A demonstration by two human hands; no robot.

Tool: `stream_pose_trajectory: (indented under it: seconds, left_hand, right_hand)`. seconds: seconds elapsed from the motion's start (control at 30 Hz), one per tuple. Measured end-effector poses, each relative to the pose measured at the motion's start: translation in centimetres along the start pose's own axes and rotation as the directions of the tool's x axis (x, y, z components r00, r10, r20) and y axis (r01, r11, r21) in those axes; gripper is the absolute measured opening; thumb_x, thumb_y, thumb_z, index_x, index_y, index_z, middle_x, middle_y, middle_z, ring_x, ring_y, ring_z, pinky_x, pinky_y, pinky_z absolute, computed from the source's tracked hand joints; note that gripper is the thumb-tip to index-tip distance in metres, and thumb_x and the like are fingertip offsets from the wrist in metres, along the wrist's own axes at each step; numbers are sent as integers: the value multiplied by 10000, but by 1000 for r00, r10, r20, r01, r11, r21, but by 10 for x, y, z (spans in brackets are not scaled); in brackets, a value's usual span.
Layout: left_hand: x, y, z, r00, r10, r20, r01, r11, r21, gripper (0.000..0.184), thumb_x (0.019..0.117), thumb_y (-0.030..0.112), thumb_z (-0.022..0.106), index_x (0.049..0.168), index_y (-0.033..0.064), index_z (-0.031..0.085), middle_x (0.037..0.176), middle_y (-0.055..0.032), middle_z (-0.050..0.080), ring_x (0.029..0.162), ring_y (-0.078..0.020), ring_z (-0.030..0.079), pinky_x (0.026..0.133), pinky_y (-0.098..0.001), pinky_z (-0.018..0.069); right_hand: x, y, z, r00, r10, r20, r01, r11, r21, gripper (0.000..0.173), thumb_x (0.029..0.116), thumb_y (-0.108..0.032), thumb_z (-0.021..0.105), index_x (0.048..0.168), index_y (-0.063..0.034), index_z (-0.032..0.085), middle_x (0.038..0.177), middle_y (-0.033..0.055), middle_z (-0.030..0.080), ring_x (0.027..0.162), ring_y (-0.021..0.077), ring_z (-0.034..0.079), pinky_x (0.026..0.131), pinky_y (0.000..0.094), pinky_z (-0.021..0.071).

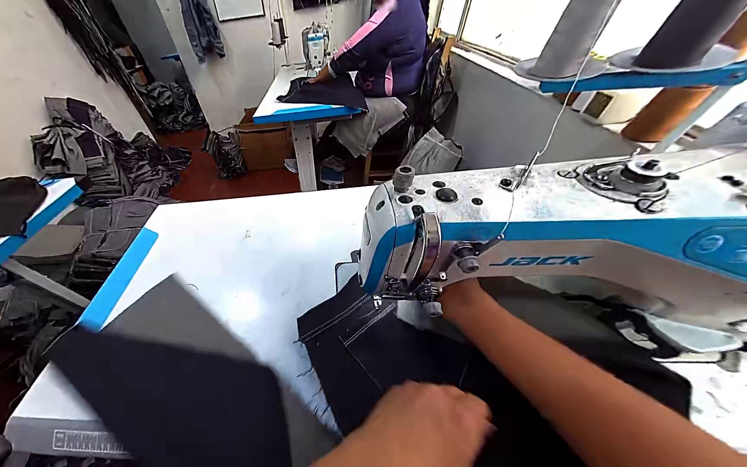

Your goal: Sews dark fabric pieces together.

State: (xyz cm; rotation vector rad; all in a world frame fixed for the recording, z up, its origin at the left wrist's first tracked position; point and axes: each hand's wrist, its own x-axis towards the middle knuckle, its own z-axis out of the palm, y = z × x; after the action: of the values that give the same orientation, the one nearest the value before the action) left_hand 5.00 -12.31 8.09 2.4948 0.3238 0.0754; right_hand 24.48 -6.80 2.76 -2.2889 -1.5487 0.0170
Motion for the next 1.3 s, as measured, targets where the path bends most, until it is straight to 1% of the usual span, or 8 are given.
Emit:
stream_pose_trajectory:
  seconds: [0.07, 0.13, 0.23, 0.43, 0.67, 1.03, 1.13, 1.3]
  left_hand:
    - [-14, -40, 5, 986, -112, -127, 132, 979, 158, 404, 1020, 259, 597, 1333, 7, 640, 1403, -172, 621, 1350, -350, 558, 1107, -551, 441]
    - [-29, -71, 37, 970, -78, -231, 153, 932, 329, 608, 1022, 426, 537, 1508, 64, 499, 1590, -111, 455, 1483, -354, 401, 1133, -710, 298]
    - [-33, -86, 63, 918, 42, -395, 142, 895, 424, 613, 1042, 511, 435, 1475, 91, 544, 1540, -149, 509, 1420, -346, 494, 1113, -683, 362]
    - [-22, -90, 61, 847, -7, -531, 294, 839, 458, 737, 1014, 597, 404, 1364, -13, 628, 1409, -161, 630, 1317, -335, 600, 1089, -578, 447]
    - [-32, -99, 43, 926, -12, -377, 193, 873, 448, 850, 988, 694, 324, 1456, 19, 544, 1494, -150, 558, 1381, -342, 535, 1098, -571, 427]
    - [-26, -93, 36, 932, 13, -362, 229, 753, 616, 909, 938, 752, 310, 1403, 26, 601, 1440, -100, 617, 1306, -292, 604, 980, -527, 496]
    - [-25, -91, 31, 943, 16, -334, 209, 750, 627, 908, 924, 752, 345, 1392, 19, 607, 1423, -113, 626, 1277, -301, 620, 929, -540, 504]
    - [-26, -95, 33, 938, 27, -345, 211, 746, 632, 924, 932, 768, 303, 1420, 36, 586, 1449, -100, 608, 1286, -292, 608, 941, -522, 490]
  right_hand:
    - [-42, 35, 0, 951, -219, -217, 174, 963, -207, 247, 883, 64, 643, 1123, 118, 667, 1136, 333, 671, 1121, 512, 642, 925, 682, 478]
    - [-78, 68, -9, 970, -166, -176, 123, 965, -232, 472, 924, 69, 576, 1388, 135, 515, 1384, 377, 540, 1322, 550, 511, 1069, 723, 383]
    - [-119, 82, -34, 972, -132, -195, 87, 971, -224, 509, 983, -63, 588, 1447, 112, 471, 1488, 363, 455, 1377, 541, 463, 1082, 685, 408]
    - [-127, 11, 9, 869, -449, -208, 461, 887, 12, 337, 1064, -277, 487, 1232, -80, 702, 1297, 119, 698, 1266, 285, 644, 1088, 486, 501]
    - [-68, 1, 15, 943, -324, -68, 331, 916, 228, 306, 944, -346, 666, 1086, -89, 754, 963, 86, 725, 906, 283, 699, 812, 525, 554]
    - [-42, -20, -10, 886, -116, 449, -23, 956, 293, 315, 1056, -292, 553, 929, -45, 703, 888, 99, 651, 950, 253, 612, 989, 532, 361]
    - [-57, -21, 18, 980, -189, 61, 180, 975, 128, 323, 993, -279, 579, 801, -47, 696, 797, 118, 666, 910, 329, 679, 922, 595, 450]
    - [-95, -18, 30, 882, -349, -317, 330, 937, -113, 220, 995, -189, 563, 1037, -67, 741, 992, 159, 714, 991, 390, 698, 945, 601, 510]
